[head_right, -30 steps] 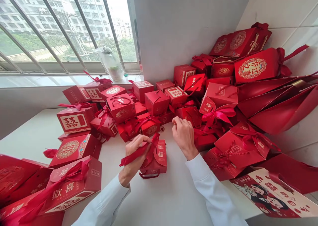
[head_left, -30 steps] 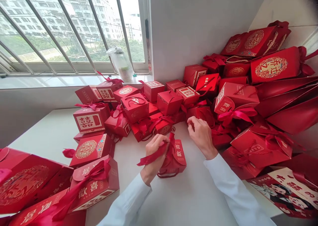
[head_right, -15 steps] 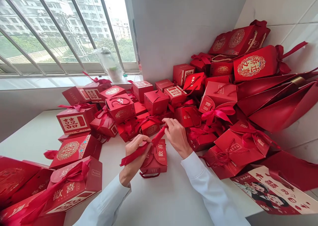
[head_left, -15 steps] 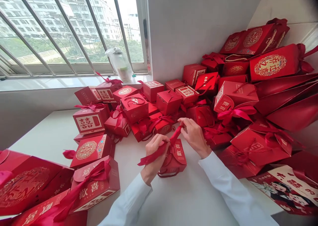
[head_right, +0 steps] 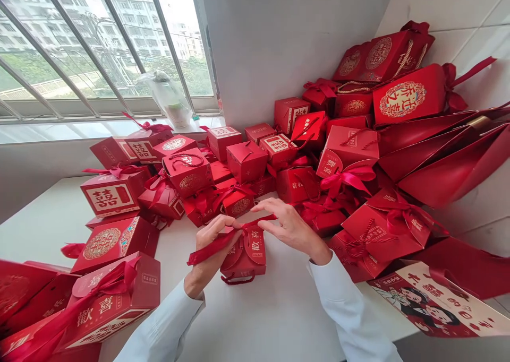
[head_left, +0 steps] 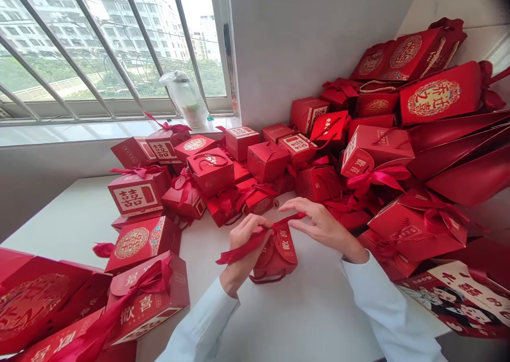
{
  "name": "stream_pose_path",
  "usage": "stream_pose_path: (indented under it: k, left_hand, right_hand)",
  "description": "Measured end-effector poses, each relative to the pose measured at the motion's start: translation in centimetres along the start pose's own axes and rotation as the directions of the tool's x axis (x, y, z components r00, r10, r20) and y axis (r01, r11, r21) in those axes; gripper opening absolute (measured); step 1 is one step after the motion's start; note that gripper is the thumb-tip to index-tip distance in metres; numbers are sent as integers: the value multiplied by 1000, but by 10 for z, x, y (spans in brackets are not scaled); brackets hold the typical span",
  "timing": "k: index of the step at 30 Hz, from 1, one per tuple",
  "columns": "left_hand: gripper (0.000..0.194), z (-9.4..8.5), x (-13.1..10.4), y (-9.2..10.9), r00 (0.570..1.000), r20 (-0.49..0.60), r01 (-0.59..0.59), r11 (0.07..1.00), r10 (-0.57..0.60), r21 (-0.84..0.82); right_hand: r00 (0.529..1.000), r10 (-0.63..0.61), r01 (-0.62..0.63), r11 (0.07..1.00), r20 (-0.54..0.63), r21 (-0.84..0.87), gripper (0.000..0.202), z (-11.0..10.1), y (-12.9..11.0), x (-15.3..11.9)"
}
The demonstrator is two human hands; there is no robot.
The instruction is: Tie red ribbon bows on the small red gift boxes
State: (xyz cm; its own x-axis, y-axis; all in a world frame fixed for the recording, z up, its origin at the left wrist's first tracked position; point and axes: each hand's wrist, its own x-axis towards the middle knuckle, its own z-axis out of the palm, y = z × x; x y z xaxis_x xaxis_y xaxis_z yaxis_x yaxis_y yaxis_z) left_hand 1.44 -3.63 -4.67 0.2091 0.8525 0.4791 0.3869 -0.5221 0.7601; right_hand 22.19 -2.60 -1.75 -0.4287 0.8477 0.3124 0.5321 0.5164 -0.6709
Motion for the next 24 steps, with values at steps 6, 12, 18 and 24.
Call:
stream_pose_path:
  k: [6,12,18,24]
  left_hand:
    - [8,-1,-1,-4,1000,12,-28,999,29,-30]
    - [12,-2,-2,-10,994,81,-65,994,72,-91]
    - [9,-10,-1,-15,984,138,-92,989,108,-118]
    - [16,-20,-3,-20,964,226,-100,976,143,-192]
  right_hand:
    - [998,62,-64,989,19,134,16,27,-7,15]
    - [988,35,-54,991,-152,-121,16,32,-21,3]
    - [927,339,-332,941,-159,70,13,42,-27,-9]
    - [863,505,-432,749,-12,502,23,47,-13,-17]
